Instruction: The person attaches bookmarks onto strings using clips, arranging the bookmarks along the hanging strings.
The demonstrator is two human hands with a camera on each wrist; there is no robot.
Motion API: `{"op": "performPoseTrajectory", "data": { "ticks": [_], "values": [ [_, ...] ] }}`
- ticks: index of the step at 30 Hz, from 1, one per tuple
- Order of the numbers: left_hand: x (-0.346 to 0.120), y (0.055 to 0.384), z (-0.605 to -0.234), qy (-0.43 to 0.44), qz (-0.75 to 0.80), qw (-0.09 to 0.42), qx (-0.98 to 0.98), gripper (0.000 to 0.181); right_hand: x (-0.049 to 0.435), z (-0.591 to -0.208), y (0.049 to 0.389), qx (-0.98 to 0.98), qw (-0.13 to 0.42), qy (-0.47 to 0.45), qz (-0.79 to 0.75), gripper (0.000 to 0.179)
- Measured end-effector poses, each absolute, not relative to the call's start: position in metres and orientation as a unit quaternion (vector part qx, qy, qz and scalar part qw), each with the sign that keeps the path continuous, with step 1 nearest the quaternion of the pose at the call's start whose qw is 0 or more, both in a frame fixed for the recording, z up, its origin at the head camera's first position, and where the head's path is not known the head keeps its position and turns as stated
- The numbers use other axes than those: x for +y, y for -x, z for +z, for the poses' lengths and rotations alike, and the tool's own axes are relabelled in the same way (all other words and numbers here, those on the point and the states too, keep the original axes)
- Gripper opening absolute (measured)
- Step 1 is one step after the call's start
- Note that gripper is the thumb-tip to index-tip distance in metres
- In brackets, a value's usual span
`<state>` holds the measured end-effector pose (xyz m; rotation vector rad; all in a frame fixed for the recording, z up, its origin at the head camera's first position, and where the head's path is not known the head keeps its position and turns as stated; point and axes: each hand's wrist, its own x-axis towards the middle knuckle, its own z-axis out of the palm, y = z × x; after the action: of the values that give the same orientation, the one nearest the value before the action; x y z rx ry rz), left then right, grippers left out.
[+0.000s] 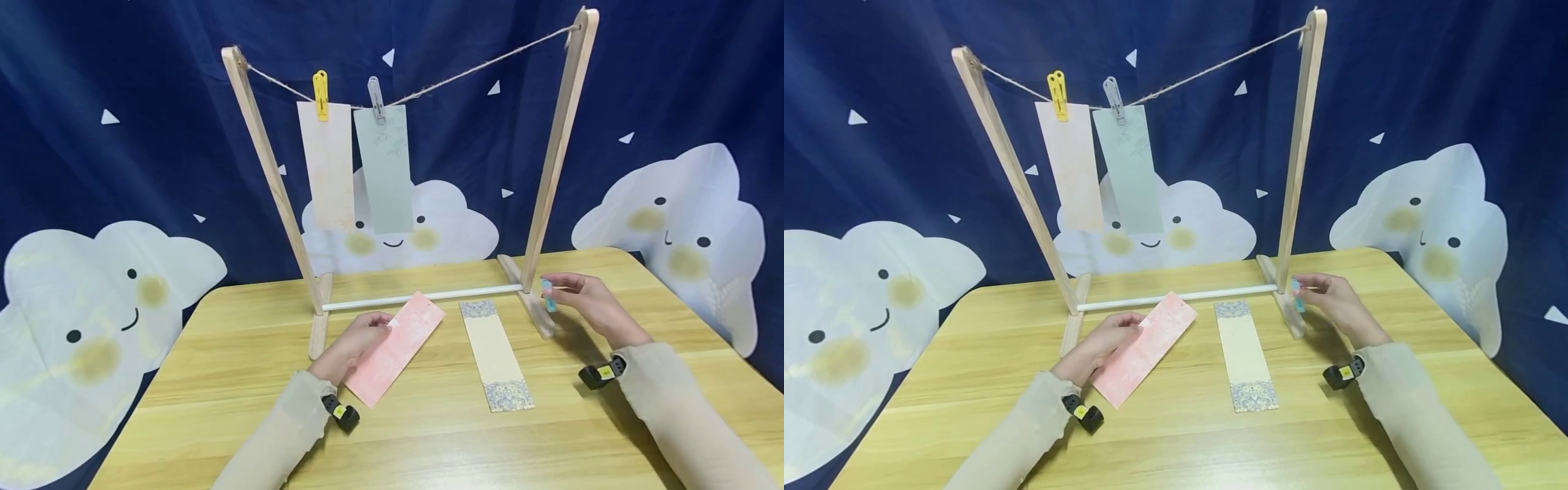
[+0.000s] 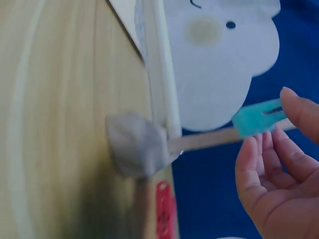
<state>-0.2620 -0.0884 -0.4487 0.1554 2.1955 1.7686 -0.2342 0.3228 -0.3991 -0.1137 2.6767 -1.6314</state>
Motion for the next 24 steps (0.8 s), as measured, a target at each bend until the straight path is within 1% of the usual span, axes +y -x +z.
{"op": "performPoseTrajectory", "data": {
  "ticks": [9, 15, 20, 24],
  "values": [
    [-0.082, 0.266, -0.439, -0.045, 0.627, 0.146, 0.764, 0.023, 0.295, -0.386, 0.248, 0.836, 0.021, 0.049, -0.546, 0.047],
    [-0.079, 0.269, -0.427, -0.045, 0.642, 0.136, 0.753, 0.023, 0.283, -0.373, 0.255, 0.842, 0.035, 0.035, -0.537, 0.051],
    [-0.077, 0.271, -0.412, -0.055, 0.667, 0.126, 0.732, 0.025, 0.274, -0.359, 0.261, 0.846, 0.024, 0.028, -0.531, 0.055],
    [-0.075, 0.273, -0.403, -0.059, 0.671, 0.127, 0.728, 0.025, 0.266, -0.347, 0.265, 0.825, 0.025, 0.031, -0.564, 0.053]
  ]
}}
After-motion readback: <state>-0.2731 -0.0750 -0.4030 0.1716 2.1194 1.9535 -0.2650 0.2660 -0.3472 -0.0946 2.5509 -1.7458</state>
